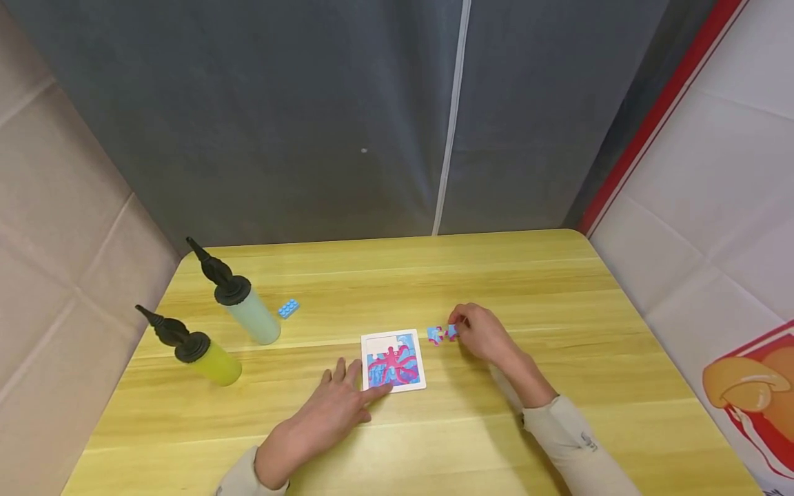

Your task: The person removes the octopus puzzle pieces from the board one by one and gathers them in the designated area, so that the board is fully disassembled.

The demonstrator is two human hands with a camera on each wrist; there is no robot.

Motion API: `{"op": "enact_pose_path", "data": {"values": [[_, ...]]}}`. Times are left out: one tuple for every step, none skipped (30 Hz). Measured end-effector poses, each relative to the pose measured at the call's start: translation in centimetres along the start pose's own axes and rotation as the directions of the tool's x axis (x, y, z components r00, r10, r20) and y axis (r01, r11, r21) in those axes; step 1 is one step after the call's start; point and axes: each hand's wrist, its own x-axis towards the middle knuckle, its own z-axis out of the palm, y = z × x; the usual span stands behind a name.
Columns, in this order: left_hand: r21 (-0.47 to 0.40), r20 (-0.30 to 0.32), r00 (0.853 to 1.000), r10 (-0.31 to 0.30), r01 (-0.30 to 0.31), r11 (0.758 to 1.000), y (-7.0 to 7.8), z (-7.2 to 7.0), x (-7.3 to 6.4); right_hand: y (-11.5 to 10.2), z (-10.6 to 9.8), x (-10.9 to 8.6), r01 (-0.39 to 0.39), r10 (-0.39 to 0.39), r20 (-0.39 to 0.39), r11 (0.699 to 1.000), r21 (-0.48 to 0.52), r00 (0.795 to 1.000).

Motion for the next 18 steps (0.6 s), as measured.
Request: {"op": "enact_pose_path", "data": {"values": [[0.000,0.001,1.000,0.000,0.000,1.000,-0.01,-0.01,0.00,0.06,-0.05,0.01,0.000,0.000,0.002,1.000,-0.003,1.000],[0.001,-0.001,1.000,0.000,0.000,1.000,-0.01,-0.03,0.00,0.11,-0.11,0.00,0.003,-0.003,0.004,1.000,-0.002,1.000],[0.001,-0.003,1.000,0.002,-0.002,1.000,-0.02,-0.04,-0.01,0.16,-0.15,0.01,0.006,-0.006,0.004,1.000,-0.006,1.000],[-0.001,-0.004,1.000,0.002,-0.002,1.000,-0.02,-0.04,-0.01,0.23,-0.17,0.03,0.011,-0.011,0.002,1.000,-0.015,1.000],[-0.002,-0.006,1.000,0.004,-0.004,1.000,-0.01,-0.02,-0.01,0.29,-0.19,0.05,0.019,-0.019,0.000,1.000,-0.024,1.000],[0.000,-0.008,1.000,0.005,-0.005,1.000,-0.01,-0.01,-0.01,0.35,-0.20,0.08,0.025,-0.025,-0.001,0.999,-0.030,1.000],[0.003,-0.010,1.000,0.005,-0.005,1.000,-0.01,0.01,-0.01,0.39,-0.22,0.12,0.027,-0.027,-0.002,0.999,-0.036,1.000],[0.004,-0.011,1.000,0.005,-0.005,1.000,-0.02,0.01,0.00,0.41,-0.23,0.16,0.029,-0.029,-0.002,0.999,-0.040,1.000],[0.002,-0.011,1.000,0.005,-0.005,1.000,-0.02,0.02,0.01,0.43,-0.23,0.20,0.030,-0.030,-0.002,0.998,-0.048,1.000],[0.002,-0.011,1.000,0.005,-0.005,1.000,-0.03,0.02,0.02,0.43,-0.24,0.23,0.030,-0.030,-0.001,0.998,-0.055,1.000],[0.001,-0.012,1.000,0.005,-0.005,1.000,-0.04,0.02,0.01,0.44,-0.23,0.27,0.026,-0.026,0.000,0.998,-0.060,1.000],[-0.001,-0.012,1.000,0.005,-0.005,1.000,-0.05,0.01,0.01,0.43,-0.23,0.29,0.021,-0.021,0.003,0.998,-0.062,1.000],[-0.004,-0.012,1.000,0.006,-0.006,1.000,-0.06,0.00,0.01,0.42,-0.22,0.33,0.016,-0.016,0.004,0.997,-0.070,1.000],[-0.007,-0.012,1.000,0.007,-0.007,1.000,-0.07,-0.01,0.01,0.44,-0.22,0.37,0.015,-0.014,0.006,0.997,-0.076,1.000],[-0.008,-0.013,1.000,0.008,-0.008,1.000,-0.08,-0.01,-0.01,0.48,-0.17,0.43,0.010,-0.009,0.006,0.996,-0.083,1.000],[-0.007,-0.014,1.000,0.009,-0.009,1.000,-0.09,-0.01,-0.03,0.50,-0.16,0.46,0.009,-0.008,0.009,0.996,-0.089,1.000],[-0.010,-0.013,1.000,0.008,-0.009,1.000,-0.09,-0.02,-0.04,0.53,-0.13,0.51,0.004,-0.003,0.011,0.996,-0.091,1.000],[-0.010,-0.013,1.000,0.008,-0.008,1.000,-0.09,-0.02,-0.05,0.58,-0.12,0.56,0.001,0.000,0.014,0.996,-0.092,1.000]]}}
